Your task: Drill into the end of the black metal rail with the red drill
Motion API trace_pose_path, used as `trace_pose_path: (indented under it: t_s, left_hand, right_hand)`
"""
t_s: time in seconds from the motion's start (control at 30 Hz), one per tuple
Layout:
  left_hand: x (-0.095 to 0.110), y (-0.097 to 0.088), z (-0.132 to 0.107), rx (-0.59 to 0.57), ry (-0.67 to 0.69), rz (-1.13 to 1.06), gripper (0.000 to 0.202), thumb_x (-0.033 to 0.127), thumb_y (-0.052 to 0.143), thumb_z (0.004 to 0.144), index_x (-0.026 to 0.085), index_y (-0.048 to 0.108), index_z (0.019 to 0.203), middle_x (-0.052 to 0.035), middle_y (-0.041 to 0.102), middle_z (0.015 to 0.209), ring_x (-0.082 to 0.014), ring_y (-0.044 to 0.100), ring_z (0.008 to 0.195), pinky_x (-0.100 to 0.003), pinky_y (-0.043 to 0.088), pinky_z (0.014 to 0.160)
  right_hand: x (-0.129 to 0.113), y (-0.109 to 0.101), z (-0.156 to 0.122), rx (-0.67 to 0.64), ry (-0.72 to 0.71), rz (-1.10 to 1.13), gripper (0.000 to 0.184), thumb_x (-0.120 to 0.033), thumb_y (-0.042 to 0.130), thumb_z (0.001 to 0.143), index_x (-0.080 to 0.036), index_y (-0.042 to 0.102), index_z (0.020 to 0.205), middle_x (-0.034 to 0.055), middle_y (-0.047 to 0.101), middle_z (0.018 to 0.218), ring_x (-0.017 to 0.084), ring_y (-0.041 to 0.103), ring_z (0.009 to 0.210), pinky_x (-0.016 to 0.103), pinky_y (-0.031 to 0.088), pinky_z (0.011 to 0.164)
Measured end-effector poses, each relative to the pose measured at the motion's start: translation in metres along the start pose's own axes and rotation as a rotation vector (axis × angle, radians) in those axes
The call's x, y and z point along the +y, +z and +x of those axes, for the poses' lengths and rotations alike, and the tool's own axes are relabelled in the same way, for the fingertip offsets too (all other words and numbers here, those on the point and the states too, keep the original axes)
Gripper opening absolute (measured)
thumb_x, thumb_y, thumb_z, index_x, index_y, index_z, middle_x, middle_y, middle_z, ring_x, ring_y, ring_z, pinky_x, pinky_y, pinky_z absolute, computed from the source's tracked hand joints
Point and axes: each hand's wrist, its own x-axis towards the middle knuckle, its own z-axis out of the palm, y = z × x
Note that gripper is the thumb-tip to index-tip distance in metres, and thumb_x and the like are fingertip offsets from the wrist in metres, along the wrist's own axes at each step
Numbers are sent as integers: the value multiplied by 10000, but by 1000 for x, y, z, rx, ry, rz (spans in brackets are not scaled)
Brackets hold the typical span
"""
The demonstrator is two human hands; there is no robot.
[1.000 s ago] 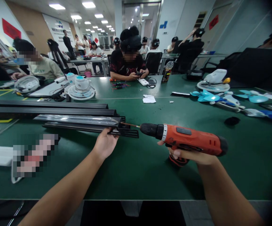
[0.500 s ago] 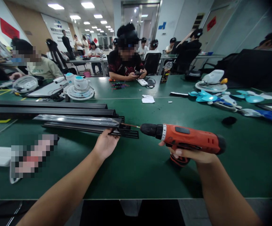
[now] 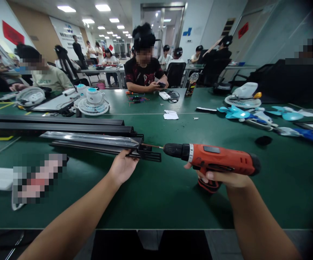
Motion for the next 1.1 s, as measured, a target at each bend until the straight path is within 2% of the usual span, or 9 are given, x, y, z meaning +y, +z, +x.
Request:
trace_pose_path:
  t_s: [0.07, 0.13, 0.3, 0.47, 0.7, 0.83, 0.9, 0.97, 1.1]
  left_hand:
    - [0, 2, -2, 13, -7, -7, 419, 83, 607, 997, 175, 827, 1342, -92, 891, 1100, -218, 810, 985, -342, 632, 987]
    - [1, 5, -4, 36, -10, -14, 439, 78, 589, 1007, 184, 825, 1363, -91, 893, 1116, -217, 815, 978, -344, 637, 975]
    - [2, 10, -7, 59, -13, -11, 468, 77, 563, 1023, 167, 808, 1412, -97, 894, 1090, -209, 812, 964, -332, 640, 965]
    - [2, 11, -9, 64, -15, -6, 428, 74, 546, 1032, 158, 825, 1346, -98, 893, 1066, -208, 823, 970, -324, 649, 964]
    - [0, 2, -4, 17, 8, 32, 441, 99, 588, 1006, 188, 823, 1369, -95, 897, 1123, -230, 829, 1012, -362, 652, 1016]
    - [-1, -4, 1, -17, 20, 49, 464, 111, 616, 983, 205, 817, 1390, -92, 897, 1128, -250, 831, 1046, -394, 649, 1040]
    - [-1, -5, 2, -28, 25, 52, 453, 110, 629, 976, 210, 822, 1373, -82, 897, 1109, -242, 827, 1033, -387, 645, 1039]
    - [0, -3, 2, -26, 20, 45, 431, 104, 626, 979, 204, 830, 1345, -74, 895, 1077, -227, 823, 1017, -366, 643, 1025]
    - [1, 0, 0, 14, -2, 2, 379, 84, 597, 999, 178, 840, 1274, -66, 883, 997, -196, 816, 965, -317, 641, 959]
  right_hand:
    - [1, 0, 0, 16, -8, 15, 445, -334, 864, 1088, -254, 791, 1520, 118, 882, 1190, 112, 709, 686, 242, 683, 626]
    - [1, 0, 0, 24, -9, 31, 443, -339, 865, 1088, -267, 789, 1519, 132, 878, 1255, 115, 722, 696, 247, 685, 619]
    - [2, 2, 0, 39, -13, 55, 394, -371, 888, 1071, -252, 829, 1441, 115, 876, 1182, 115, 718, 685, 230, 654, 595]
    - [3, -1, -1, 39, -13, 73, 425, -364, 899, 1059, -247, 812, 1459, 114, 869, 1194, 114, 721, 676, 257, 682, 636]
    - [-2, -6, -2, -43, 76, 36, 388, -291, 900, 1058, -222, 820, 1431, 63, 857, 1032, 126, 762, 708, 237, 688, 655]
    - [-5, -8, 0, -19, 64, 5, 424, -265, 908, 1052, -277, 816, 1465, 95, 883, 1232, 201, 875, 974, 326, 757, 841]
    - [-5, -10, 2, -19, 44, -31, 455, -265, 929, 1035, -278, 813, 1474, 96, 890, 1231, 244, 882, 1095, 393, 760, 952]
    - [-4, -12, 5, -39, 34, -31, 510, -284, 950, 1017, -270, 795, 1503, 98, 895, 1210, 263, 880, 1118, 430, 754, 999]
    - [-1, -18, 11, -78, -6, 106, 750, -314, 981, 992, -311, 664, 1672, 89, 887, 1259, 248, 882, 1106, 423, 747, 1004]
